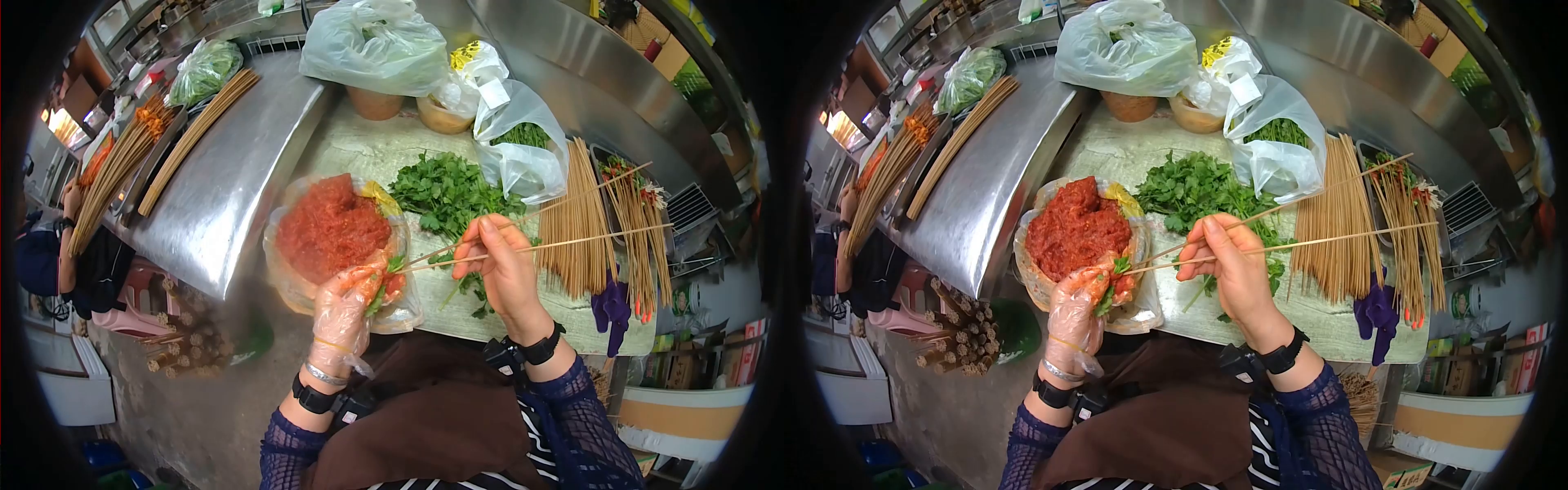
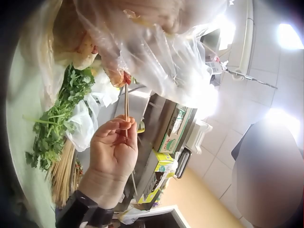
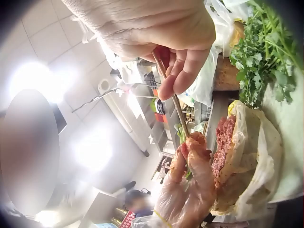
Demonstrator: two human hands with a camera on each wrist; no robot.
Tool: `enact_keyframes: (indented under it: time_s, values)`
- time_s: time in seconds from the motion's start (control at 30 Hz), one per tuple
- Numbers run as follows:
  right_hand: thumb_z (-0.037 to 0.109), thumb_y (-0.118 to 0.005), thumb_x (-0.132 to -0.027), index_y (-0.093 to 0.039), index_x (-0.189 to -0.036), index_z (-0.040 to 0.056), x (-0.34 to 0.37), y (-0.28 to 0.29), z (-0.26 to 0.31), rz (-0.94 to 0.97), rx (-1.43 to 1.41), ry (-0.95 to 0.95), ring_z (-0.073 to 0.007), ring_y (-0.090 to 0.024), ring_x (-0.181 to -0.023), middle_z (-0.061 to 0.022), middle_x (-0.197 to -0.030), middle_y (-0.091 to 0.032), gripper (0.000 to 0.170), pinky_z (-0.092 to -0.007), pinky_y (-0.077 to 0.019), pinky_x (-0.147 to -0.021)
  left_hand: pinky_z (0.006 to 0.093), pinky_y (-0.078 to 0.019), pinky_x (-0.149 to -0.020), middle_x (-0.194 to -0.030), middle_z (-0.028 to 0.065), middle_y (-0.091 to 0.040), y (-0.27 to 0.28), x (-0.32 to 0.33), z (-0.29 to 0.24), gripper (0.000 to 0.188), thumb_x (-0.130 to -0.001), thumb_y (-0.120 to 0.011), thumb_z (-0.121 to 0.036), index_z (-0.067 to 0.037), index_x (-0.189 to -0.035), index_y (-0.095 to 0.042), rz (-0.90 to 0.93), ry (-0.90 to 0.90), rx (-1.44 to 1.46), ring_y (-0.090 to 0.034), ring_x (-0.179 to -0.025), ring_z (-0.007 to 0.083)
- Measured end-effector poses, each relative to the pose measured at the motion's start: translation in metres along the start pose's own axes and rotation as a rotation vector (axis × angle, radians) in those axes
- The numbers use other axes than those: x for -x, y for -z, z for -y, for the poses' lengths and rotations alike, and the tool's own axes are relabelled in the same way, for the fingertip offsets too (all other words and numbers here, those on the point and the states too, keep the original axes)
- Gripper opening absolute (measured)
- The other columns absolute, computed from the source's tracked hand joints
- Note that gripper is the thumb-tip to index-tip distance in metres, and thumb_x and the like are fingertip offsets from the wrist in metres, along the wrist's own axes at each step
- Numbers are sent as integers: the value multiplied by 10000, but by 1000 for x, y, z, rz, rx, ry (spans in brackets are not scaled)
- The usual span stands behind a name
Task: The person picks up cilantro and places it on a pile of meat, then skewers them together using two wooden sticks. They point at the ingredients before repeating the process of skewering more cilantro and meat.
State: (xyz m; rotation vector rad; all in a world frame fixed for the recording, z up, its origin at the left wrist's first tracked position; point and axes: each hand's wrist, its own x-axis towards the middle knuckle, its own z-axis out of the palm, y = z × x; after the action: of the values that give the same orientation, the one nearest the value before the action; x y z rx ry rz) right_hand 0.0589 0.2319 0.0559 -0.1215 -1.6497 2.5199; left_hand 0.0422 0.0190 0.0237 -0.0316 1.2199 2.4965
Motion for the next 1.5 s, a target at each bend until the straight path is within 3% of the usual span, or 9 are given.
enact_keyframes:
  time_s: [0.13, 0.23, 0.33, 0.47, 0.7, 0.9, 1.0, 1.3, 1.5]
  values:
    - [251, -436, -986, -544, -915, 31, -7, 4, -1, 53, -34, -22, -156, -628, -594, -88, -742, -626, 256, -254, -521, -568, 344, -558, -795, -1066, 179, -606, 2, 0, -8, 251, -889, -566, -22, 90, -1114, -564, -8, 99, 88, -642, -927, 276]
    - [235, -436, -984, -548, -928, 17, -7, 10, 4, 111, -20, -4, -174, -634, -617, -104, -754, -626, 252, -273, -527, -590, 344, -569, -792, -1088, 174, -613, 5, -1, -8, 256, -904, -555, -40, 65, -1138, -552, 35, 73, 176, -646, -918, 262]
    - [232, -429, -986, -550, -926, -2, 8, 5, 5, 48, -55, 161, -197, -639, -652, -130, -788, -619, 270, -294, -531, -627, 342, -561, -825, -1147, 175, -584, 2, -2, -11, 293, -912, -542, -42, 64, -1184, -520, -5, -37, 267, -623, -978, 259]
    - [231, -425, -989, -568, -906, -28, 27, -14, -6, 93, 91, 347, -210, -640, -679, -142, -871, -593, 307, -297, -522, -674, 339, -540, -858, -1185, 168, -565, 3, -9, -8, 313, -916, -536, -46, 57, -1211, -505, -76, -57, 352, -590, -1038, 254]
    - [250, -444, -985, -561, -928, -15, 28, -20, -11, 200, 410, 564, -207, -640, -683, -147, -891, -580, 295, -311, -524, -637, 338, -512, -882, -1201, 149, -564, 0, -9, -4, 307, -922, -534, -52, 28, -1218, -519, -132, -75, 380, -565, -1073, 253]
    - [211, -452, -978, -583, -916, 7, 28, -29, -15, 214, 566, 654, -200, -644, -694, -134, -863, -611, 251, -302, -516, -644, 331, -519, -871, -1233, 143, -546, 0, -12, 1, 334, -929, -526, -69, 30, -1247, -495, -153, -116, 366, -563, -1084, 258]
    - [42, -559, -874, -614, -919, 15, 23, -30, -16, 261, 637, 774, -213, -636, -656, -131, -839, -638, 76, -277, -503, -567, 335, -524, -867, -1240, 144, -541, 3, -13, 1, 344, -928, -527, -74, 32, -1253, -488, -156, -138, 343, -565, -1085, 262]
    - [19, -642, -777, -611, -893, 37, 21, -36, -22, 286, 741, 917, -236, -632, -644, -122, -835, -637, 121, -295, -506, -531, 331, -534, -844, -1191, 133, -573, 0, -13, 2, 297, -925, -531, -79, 9, -1209, -523, -161, -173, 320, -594, -1048, 255]
    - [31, -664, -765, -602, -922, 39, 16, -39, -26, 344, 766, 1013, -235, -612, -612, -109, -846, -617, 169, -301, -495, -498, 316, -535, -811, -1125, 116, -606, -1, -13, 3, 260, -913, -548, -73, 2, -1163, -551, -172, -213, 291, -615, -1002, 236]
